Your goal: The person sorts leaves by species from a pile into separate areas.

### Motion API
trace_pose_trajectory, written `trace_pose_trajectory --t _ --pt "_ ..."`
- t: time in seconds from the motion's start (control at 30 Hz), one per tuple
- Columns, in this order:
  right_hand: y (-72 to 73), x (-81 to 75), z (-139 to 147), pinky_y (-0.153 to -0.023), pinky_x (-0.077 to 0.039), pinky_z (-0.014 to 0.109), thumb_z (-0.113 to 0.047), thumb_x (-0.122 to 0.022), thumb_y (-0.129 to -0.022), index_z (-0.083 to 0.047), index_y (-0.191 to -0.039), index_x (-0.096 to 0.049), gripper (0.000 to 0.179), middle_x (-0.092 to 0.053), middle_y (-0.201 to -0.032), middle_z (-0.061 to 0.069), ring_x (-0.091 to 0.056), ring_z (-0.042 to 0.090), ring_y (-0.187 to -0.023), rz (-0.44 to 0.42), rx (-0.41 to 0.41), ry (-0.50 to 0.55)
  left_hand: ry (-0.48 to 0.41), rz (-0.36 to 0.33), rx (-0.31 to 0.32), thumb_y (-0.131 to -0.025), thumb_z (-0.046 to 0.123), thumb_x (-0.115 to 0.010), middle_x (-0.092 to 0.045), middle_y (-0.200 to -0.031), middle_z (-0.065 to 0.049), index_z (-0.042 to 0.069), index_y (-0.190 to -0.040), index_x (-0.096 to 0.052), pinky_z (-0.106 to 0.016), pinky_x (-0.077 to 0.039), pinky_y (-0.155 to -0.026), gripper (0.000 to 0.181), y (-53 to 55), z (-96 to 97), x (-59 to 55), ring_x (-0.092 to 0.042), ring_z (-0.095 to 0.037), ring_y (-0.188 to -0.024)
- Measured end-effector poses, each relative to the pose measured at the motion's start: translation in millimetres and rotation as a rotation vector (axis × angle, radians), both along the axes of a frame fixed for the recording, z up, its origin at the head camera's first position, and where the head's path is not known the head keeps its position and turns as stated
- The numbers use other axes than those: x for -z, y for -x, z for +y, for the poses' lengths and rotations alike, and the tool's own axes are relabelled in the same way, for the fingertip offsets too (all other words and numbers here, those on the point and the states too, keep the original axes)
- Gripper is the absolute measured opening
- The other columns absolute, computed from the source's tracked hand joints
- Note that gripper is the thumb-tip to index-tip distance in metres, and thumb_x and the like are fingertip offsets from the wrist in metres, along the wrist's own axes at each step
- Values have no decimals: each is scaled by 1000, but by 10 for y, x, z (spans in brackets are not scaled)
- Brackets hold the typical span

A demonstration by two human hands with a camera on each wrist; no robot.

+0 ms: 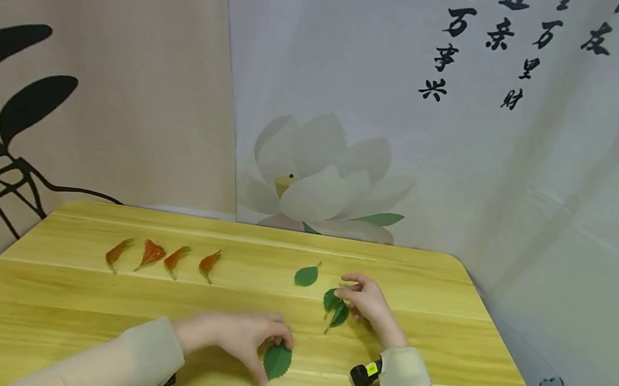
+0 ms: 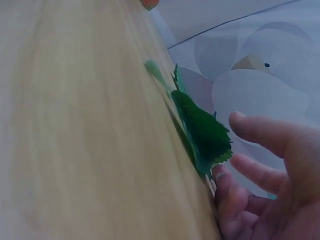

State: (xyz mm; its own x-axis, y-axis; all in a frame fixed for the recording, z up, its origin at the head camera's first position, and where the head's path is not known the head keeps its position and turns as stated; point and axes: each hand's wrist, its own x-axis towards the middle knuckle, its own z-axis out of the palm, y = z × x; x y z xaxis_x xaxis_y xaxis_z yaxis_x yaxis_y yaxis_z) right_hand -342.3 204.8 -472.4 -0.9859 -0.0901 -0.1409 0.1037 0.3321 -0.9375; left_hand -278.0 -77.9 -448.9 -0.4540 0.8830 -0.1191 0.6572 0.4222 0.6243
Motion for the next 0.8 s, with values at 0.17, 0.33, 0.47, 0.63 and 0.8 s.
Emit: trace_pose_trajectory --t 0.17,0.33,0.47,0.63,0.8 --pt "2 18 -28 -40 -34 26 -14 -74 -86 -6 -131 -57 50 -59 -104 14 -36 13 -46 39 -7 -79 19 40 -2 -70 37 -88 -47 -104 8 17 -119 -55 -20 -44 -80 63 -37 35 17 -47 -6 -95" --pt "-5 30 -39 -39 -33 26 -15 -74 -86 -7 -130 -59 47 -59 -103 12 -33 12 -42 63 -13 -133 16 89 6 -74 41 -85 -48 -102 8 17 -118 -54 -19 -44 -78 58 -36 51 48 -48 -6 -93" --pt "-23 10 -49 -40 -33 27 -15 -75 -86 -7 -128 -60 45 -59 -99 11 -34 13 -43 80 -20 -155 -5 113 4 -77 44 -81 -50 -100 9 18 -117 -57 -18 -45 -75 53 -29 41 66 -50 -5 -90" --pt "-33 13 -64 -39 -31 26 -16 -76 -84 -7 -123 -64 42 -56 -92 8 -33 12 -43 101 -44 -187 -33 170 16 -80 47 -78 -55 -97 11 16 -114 -67 -16 -46 -70 47 -21 17 64 -52 -2 -84" --pt "-23 41 -60 -39 -31 25 -16 -78 -83 -9 -119 -67 39 -53 -89 8 -29 11 -42 115 -51 -212 -71 257 65 -83 44 -76 -61 -89 12 14 -103 -76 -11 -44 -59 36 -17 25 35 -51 3 -69"
